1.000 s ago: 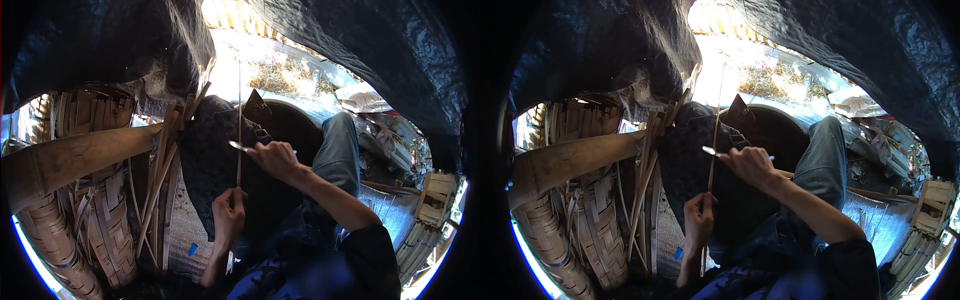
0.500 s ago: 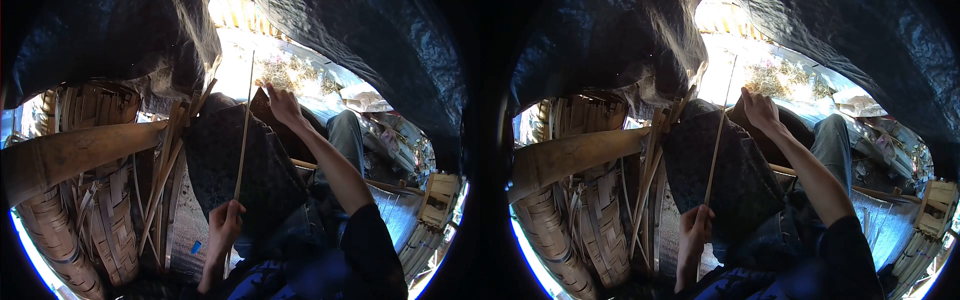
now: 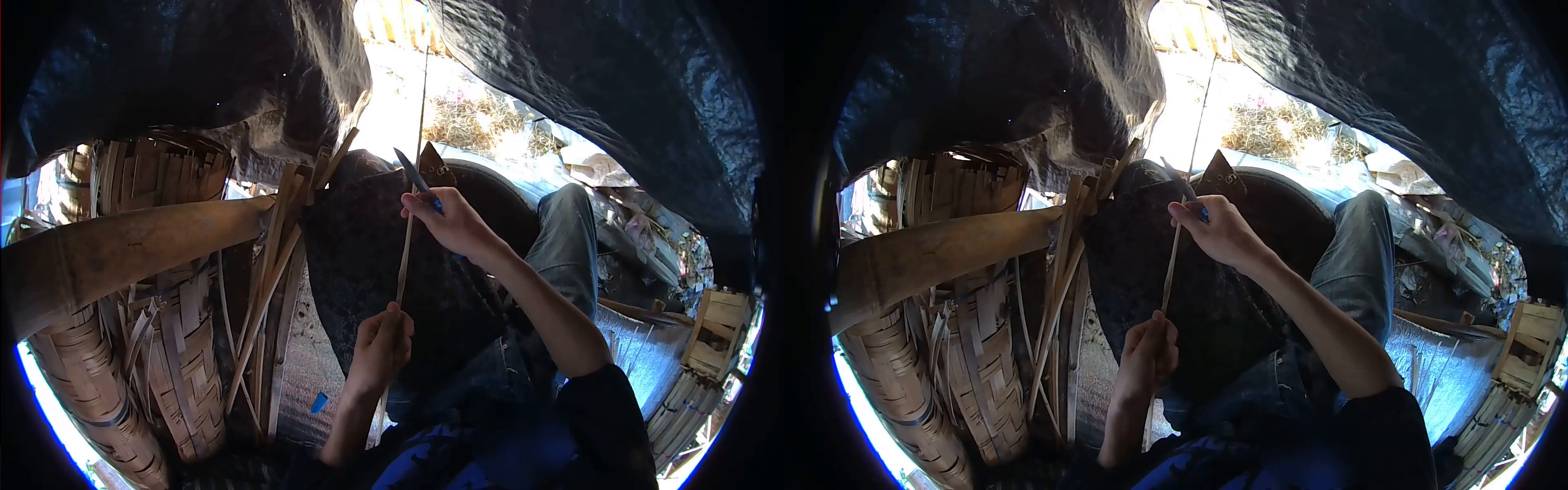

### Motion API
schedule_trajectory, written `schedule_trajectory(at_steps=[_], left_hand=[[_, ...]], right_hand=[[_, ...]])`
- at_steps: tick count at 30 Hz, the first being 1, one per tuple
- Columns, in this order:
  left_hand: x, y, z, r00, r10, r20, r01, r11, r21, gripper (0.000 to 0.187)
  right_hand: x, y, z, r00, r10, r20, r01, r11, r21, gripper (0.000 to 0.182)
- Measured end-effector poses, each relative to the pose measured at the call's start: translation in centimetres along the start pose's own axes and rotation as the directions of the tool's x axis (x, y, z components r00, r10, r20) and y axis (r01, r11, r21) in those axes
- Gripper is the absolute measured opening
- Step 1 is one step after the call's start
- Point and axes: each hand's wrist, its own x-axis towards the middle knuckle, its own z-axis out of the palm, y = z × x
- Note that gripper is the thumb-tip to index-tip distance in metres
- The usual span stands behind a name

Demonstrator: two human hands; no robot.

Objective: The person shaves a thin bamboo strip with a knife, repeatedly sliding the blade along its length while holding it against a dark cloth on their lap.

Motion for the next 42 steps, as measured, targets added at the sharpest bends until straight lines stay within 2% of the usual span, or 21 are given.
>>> schedule_trajectory(at_steps=[2, 3, 5, 8, 9, 10, 12, 13, 16, 18, 21, 28, 30, 31, 34, 36, 37, 38, 39, 40, 42], left_hand=[[0.6, 0.3, -0.4, 0.999, -0.031, -0.017, 0.030, 0.997, -0.065, 0.040], [0.9, 0.5, -0.6, 0.998, -0.065, -0.023, 0.061, 0.990, -0.129, 0.040], [1.3, 0.4, -1.1, 0.997, -0.078, -0.001, 0.077, 0.980, -0.182, 0.039], [1.6, 0.0, -1.9, 0.993, -0.094, 0.071, 0.111, 0.953, -0.281, 0.038], [1.7, -0.2, -2.0, 0.990, -0.090, 0.112, 0.123, 0.934, -0.337, 0.037], [1.7, -0.3, -2.2, 0.989, -0.092, 0.115, 0.126, 0.933, -0.336, 0.037], [1.7, -0.6, -2.6, 0.982, -0.111, 0.154, 0.165, 0.898, -0.407, 0.037], [1.6, -0.5, -2.5, 0.982, -0.110, 0.152, 0.163, 0.897, -0.410, 0.037], [1.4, -0.2, -1.9, 0.986, -0.143, 0.090, 0.167, 0.904, -0.393, 0.037], [1.2, -0.3, -1.7, 0.989, -0.142, 0.050, 0.150, 0.930, -0.335, 0.038], [0.2, -0.8, -0.8, 0.993, -0.111, 0.044, 0.118, 0.961, -0.248, 0.038], [-0.5, -1.0, -1.3, 0.995, -0.095, 0.038, 0.102, 0.955, -0.277, 0.038], [-0.7, -1.2, -1.6, 0.995, -0.093, 0.040, 0.101, 0.954, -0.281, 0.039], [-0.8, -1.0, -1.5, 0.995, -0.086, 0.041, 0.094, 0.956, -0.278, 0.039], [-1.7, -0.8, -1.4, 0.995, -0.091, 0.048, 0.101, 0.959, -0.265, 0.040], [-2.3, -1.3, -1.8, 0.995, -0.089, 0.052, 0.100, 0.957, -0.273, 0.041], [-2.3, -1.0, -1.8, 0.995, -0.089, 0.046, 0.098, 0.957, -0.275, 0.041], [-2.3, -0.6, -1.4, 0.997, -0.080, -0.016, 0.078, 0.992, -0.099, 0.041], [-2.3, -0.4, -1.0, 0.995, -0.067, -0.075, 0.073, 0.994, 0.077, 0.042], [-1.9, -0.6, -0.8, 0.994, -0.075, -0.080, 0.081, 0.994, 0.068, 0.042], [-0.7, -0.7, -0.3, 0.993, 0.106, -0.057, -0.087, 0.958, 0.272, 0.044]], right_hand=[[-0.5, 0.3, -0.3, 0.986, -0.164, -0.024, 0.158, 0.972, -0.173, 0.046], [-1.2, 0.4, -0.7, 0.986, -0.165, -0.019, 0.159, 0.972, -0.174, 0.046], [-3.3, 0.8, -1.2, 0.966, -0.233, 0.108, 0.257, 0.870, -0.420, 0.048], [-5.7, 1.6, -0.6, 0.923, -0.320, 0.215, 0.386, 0.781, -0.491, 0.048], [-6.4, 2.2, 0.2, 0.860, -0.497, 0.117, 0.465, 0.667, -0.581, 0.047], [-6.4, 2.4, 0.3, 0.861, -0.495, 0.115, 0.462, 0.668, -0.583, 0.047], [-6.1, 2.1, 0.6, 0.934, -0.292, 0.208, 0.355, 0.667, -0.655, 0.046], [-6.0, 2.1, 0.8, 0.933, -0.293, 0.211, 0.357, 0.666, -0.655, 0.046], [-6.0, 2.8, 1.1, 0.923, -0.324, 0.206, 0.366, 0.577, -0.730, 0.046], [-6.5, 3.2, 1.5, 0.843, -0.529, 0.097, 0.398, 0.493, -0.773, 0.037], [-4.0, 4.6, 0.8, 0.889, -0.453, 0.067, 0.312, 0.494, -0.812, 0.044], [-0.8, 6.4, 0.3, 0.850, -0.527, 0.021, 0.309, 0.465, -0.829, 0.043], [1.2, 8.0, 0.0, 0.580, -0.814, -0.039, 0.416, 0.337, -0.844, 0.029], [2.6, 8.9, -0.1, 0.574, -0.818, -0.040, 0.418, 0.334, -0.845, 0.029], [6.4, 10.2, -1.5, 0.633, -0.774, -0.004, 0.349, 0.291, -0.891, 0.040], [8.4, 9.8, -2.8, 0.833, -0.513, -0.205, 0.159, 0.578, -0.800, 0.057], [7.9, 8.4, -2.8, 0.834, -0.513, -0.201, 0.165, 0.580, -0.798, 0.057], [6.7, 5.6, -3.2, 0.928, -0.262, -0.264, 0.043, 0.781, -0.623, 0.063], [5.5, 3.3, -3.4, 0.966, 0.019, -0.258, -0.129, 0.899, -0.418, 0.069], [4.1, 2.2, -3.0, 0.968, 0.027, -0.250, -0.134, 0.897, -0.421, 0.069], [1.1, 1.1, -1.7, 0.985, 0.120, -0.127, -0.142, 0.973, -0.183, 0.066]])
